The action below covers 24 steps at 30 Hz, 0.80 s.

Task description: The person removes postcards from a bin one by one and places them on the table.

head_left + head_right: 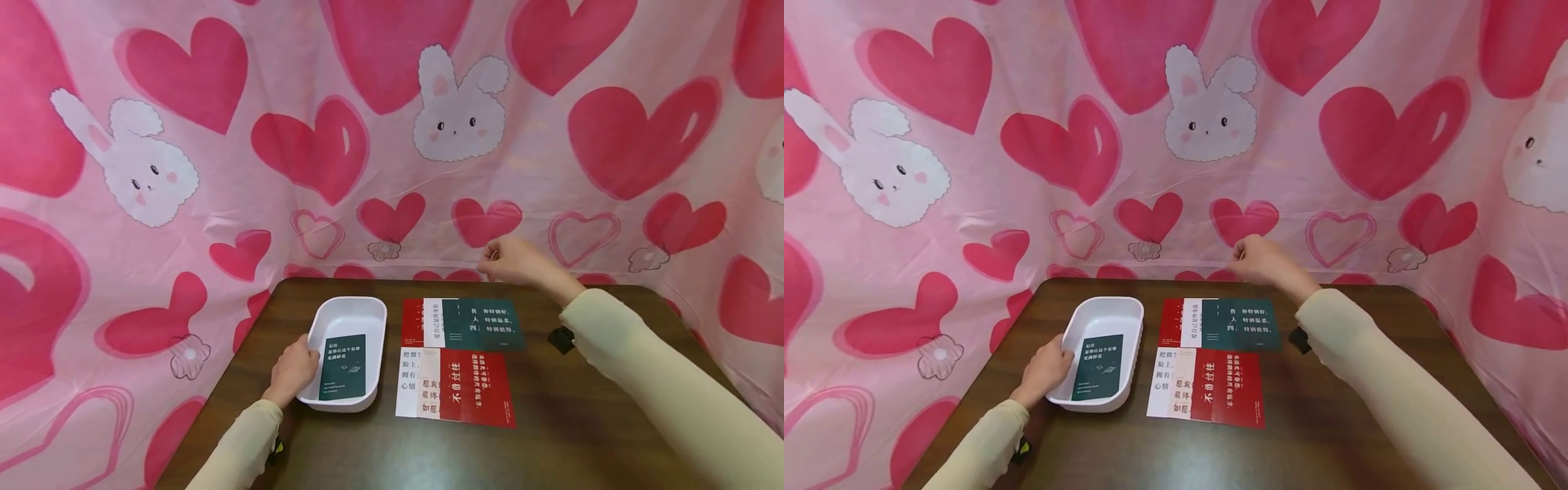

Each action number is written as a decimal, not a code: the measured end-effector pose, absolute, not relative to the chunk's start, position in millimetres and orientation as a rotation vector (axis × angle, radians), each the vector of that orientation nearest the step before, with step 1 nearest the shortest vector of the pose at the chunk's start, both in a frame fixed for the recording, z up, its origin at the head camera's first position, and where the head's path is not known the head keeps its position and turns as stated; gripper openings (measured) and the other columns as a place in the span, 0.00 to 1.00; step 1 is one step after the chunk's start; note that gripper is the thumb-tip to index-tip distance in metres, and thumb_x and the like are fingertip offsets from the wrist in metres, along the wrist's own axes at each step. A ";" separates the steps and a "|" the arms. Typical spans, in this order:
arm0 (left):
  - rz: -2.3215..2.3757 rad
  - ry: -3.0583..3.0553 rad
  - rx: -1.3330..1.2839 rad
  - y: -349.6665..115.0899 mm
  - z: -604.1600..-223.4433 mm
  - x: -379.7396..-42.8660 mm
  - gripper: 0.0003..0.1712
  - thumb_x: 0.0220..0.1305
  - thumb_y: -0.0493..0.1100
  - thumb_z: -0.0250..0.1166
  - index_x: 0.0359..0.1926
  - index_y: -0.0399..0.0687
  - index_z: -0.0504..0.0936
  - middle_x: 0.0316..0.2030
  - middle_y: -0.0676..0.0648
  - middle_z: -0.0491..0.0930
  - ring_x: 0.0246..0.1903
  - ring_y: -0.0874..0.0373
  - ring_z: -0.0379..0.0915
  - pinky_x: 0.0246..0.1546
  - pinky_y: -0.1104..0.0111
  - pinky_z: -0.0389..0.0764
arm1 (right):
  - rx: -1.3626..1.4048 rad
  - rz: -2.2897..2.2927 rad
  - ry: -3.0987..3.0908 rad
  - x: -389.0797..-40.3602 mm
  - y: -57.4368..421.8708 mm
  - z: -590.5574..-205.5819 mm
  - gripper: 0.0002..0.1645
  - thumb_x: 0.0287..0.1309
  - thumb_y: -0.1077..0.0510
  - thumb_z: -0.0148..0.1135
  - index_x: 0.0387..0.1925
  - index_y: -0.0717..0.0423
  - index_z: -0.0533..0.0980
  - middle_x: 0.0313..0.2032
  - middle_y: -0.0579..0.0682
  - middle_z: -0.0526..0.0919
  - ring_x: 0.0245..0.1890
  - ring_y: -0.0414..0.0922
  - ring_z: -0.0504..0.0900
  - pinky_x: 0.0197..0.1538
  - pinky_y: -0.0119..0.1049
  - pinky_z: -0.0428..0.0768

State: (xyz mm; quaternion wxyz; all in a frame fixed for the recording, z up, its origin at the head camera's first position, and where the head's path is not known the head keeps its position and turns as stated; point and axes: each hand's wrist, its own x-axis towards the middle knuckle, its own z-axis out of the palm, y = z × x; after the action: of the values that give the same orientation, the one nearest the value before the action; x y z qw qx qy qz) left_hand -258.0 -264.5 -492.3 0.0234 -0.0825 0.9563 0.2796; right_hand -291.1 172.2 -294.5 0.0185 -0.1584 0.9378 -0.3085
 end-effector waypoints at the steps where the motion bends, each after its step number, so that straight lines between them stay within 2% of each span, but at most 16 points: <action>1: 0.870 2.955 -0.258 -264.2 -493.0 -258.1 0.30 0.74 0.40 0.59 0.71 0.28 0.67 0.59 0.28 0.77 0.49 0.37 0.79 0.55 0.37 0.79 | -0.486 -0.956 2.901 -293.5 166.6 -293.4 0.12 0.66 0.54 0.66 0.34 0.61 0.83 0.23 0.50 0.83 0.22 0.47 0.75 0.29 0.38 0.75; 7: 0.873 2.955 -0.257 -264.7 -494.1 -259.3 0.30 0.75 0.40 0.59 0.71 0.28 0.67 0.60 0.28 0.77 0.49 0.37 0.79 0.56 0.36 0.79 | -0.453 -0.950 2.862 -310.9 133.2 -285.5 0.12 0.66 0.54 0.64 0.33 0.60 0.82 0.21 0.51 0.80 0.18 0.45 0.73 0.24 0.34 0.73; 11: 0.861 2.965 -0.249 -265.2 -491.8 -262.1 0.30 0.75 0.40 0.58 0.71 0.29 0.67 0.61 0.28 0.76 0.50 0.36 0.78 0.56 0.36 0.78 | -0.465 -0.943 2.865 -318.1 114.7 -279.6 0.12 0.65 0.55 0.64 0.31 0.59 0.81 0.25 0.52 0.84 0.20 0.46 0.75 0.24 0.34 0.74; 16: 0.869 2.953 -0.238 -262.8 -490.6 -264.7 0.31 0.75 0.40 0.58 0.72 0.29 0.66 0.62 0.28 0.76 0.51 0.36 0.78 0.57 0.36 0.77 | -0.457 -0.968 2.820 -320.7 94.0 -278.0 0.11 0.67 0.55 0.65 0.36 0.61 0.81 0.30 0.55 0.85 0.23 0.45 0.76 0.26 0.33 0.76; 20: 0.867 2.947 -0.247 -264.2 -492.5 -263.8 0.30 0.75 0.40 0.59 0.72 0.29 0.66 0.61 0.28 0.76 0.51 0.36 0.78 0.56 0.36 0.78 | -0.490 -0.961 2.784 -323.5 71.7 -283.2 0.11 0.68 0.57 0.64 0.36 0.62 0.82 0.24 0.51 0.79 0.20 0.43 0.72 0.24 0.32 0.74; 24: 0.858 2.942 -0.253 -266.3 -493.3 -262.8 0.30 0.75 0.40 0.59 0.71 0.29 0.66 0.61 0.27 0.76 0.50 0.36 0.78 0.55 0.36 0.78 | -0.502 -0.928 2.792 -325.0 46.9 -292.7 0.11 0.66 0.58 0.64 0.28 0.59 0.79 0.19 0.48 0.71 0.19 0.42 0.69 0.23 0.32 0.70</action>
State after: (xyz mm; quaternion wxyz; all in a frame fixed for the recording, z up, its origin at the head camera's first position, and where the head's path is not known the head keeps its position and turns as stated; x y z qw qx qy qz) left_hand -262.8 -266.3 -493.3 0.0333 -0.0823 0.9562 0.2788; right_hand -325.0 46.9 -292.7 0.0781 -0.1676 0.9326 -0.3100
